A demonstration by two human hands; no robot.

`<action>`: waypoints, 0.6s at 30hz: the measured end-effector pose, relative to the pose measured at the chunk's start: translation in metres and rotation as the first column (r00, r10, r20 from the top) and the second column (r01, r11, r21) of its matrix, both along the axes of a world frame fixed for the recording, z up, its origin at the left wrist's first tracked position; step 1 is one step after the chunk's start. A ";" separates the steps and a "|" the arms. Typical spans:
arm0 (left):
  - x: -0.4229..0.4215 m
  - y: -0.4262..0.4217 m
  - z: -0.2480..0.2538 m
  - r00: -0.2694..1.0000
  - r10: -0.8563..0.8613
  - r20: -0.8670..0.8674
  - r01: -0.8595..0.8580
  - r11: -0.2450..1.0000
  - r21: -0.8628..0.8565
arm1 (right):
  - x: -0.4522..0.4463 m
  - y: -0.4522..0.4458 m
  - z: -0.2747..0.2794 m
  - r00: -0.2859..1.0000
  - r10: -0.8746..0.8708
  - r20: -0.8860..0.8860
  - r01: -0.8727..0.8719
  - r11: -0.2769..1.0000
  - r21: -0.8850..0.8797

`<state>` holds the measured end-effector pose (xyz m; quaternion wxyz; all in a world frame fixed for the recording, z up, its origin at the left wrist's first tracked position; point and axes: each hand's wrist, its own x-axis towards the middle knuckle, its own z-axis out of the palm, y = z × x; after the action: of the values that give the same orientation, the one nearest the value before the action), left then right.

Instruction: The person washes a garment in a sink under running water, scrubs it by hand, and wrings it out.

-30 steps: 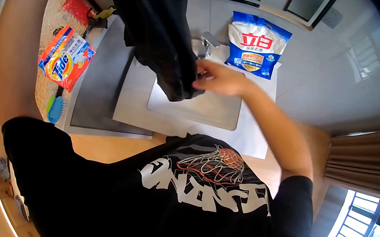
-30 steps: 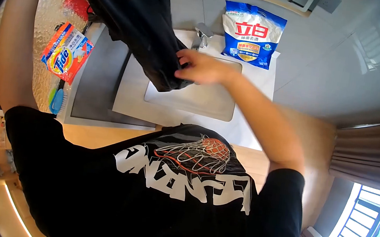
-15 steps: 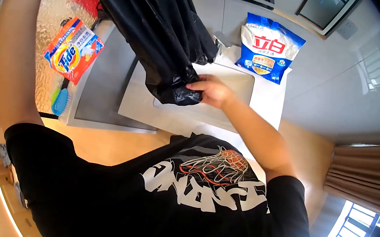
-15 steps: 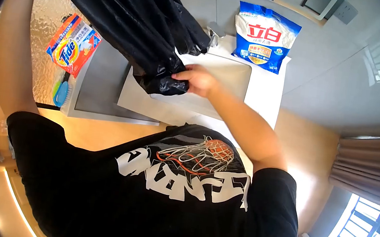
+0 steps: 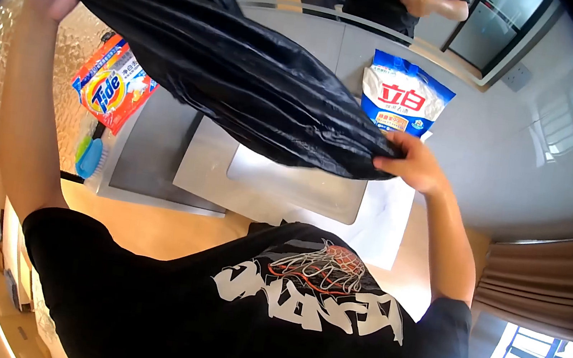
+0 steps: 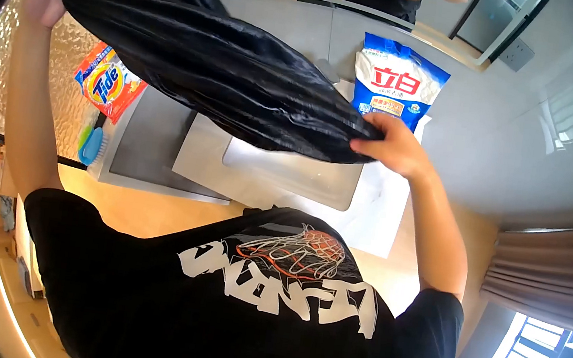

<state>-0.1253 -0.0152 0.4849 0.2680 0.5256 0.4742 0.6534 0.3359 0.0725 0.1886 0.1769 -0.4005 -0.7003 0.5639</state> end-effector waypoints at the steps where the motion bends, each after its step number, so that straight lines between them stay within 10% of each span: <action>1: -0.004 -0.001 -0.007 0.999 0.049 0.017 -0.049 0.998 -0.027 | 0.009 0.000 -0.008 0.999 0.022 0.050 -0.018 0.996 -0.090; 4: 0.003 -0.007 -0.027 0.989 0.099 0.107 -0.090 0.992 -0.094 | 0.019 -0.010 -0.025 0.919 -0.054 0.391 0.037 0.998 0.051; 10: -0.030 -0.032 -0.061 0.995 0.015 0.103 0.000 0.991 -0.137 | 0.012 -0.038 -0.112 0.978 -0.188 0.087 0.199 0.969 -0.145; 14: -0.046 -0.052 -0.086 0.965 -0.225 0.137 0.243 0.961 -0.135 | -0.026 -0.036 -0.130 0.965 -0.112 0.238 0.082 0.988 0.135; 18: 0.008 -0.057 -0.128 0.972 -0.184 0.146 0.205 0.967 -0.148 | -0.062 0.023 -0.183 0.945 -0.317 0.077 0.315 0.826 -0.467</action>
<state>-0.1178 -0.0722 0.3567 0.4033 0.5023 0.4530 0.6164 0.2742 0.0957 0.0059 0.1660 -0.5405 -0.4648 0.6814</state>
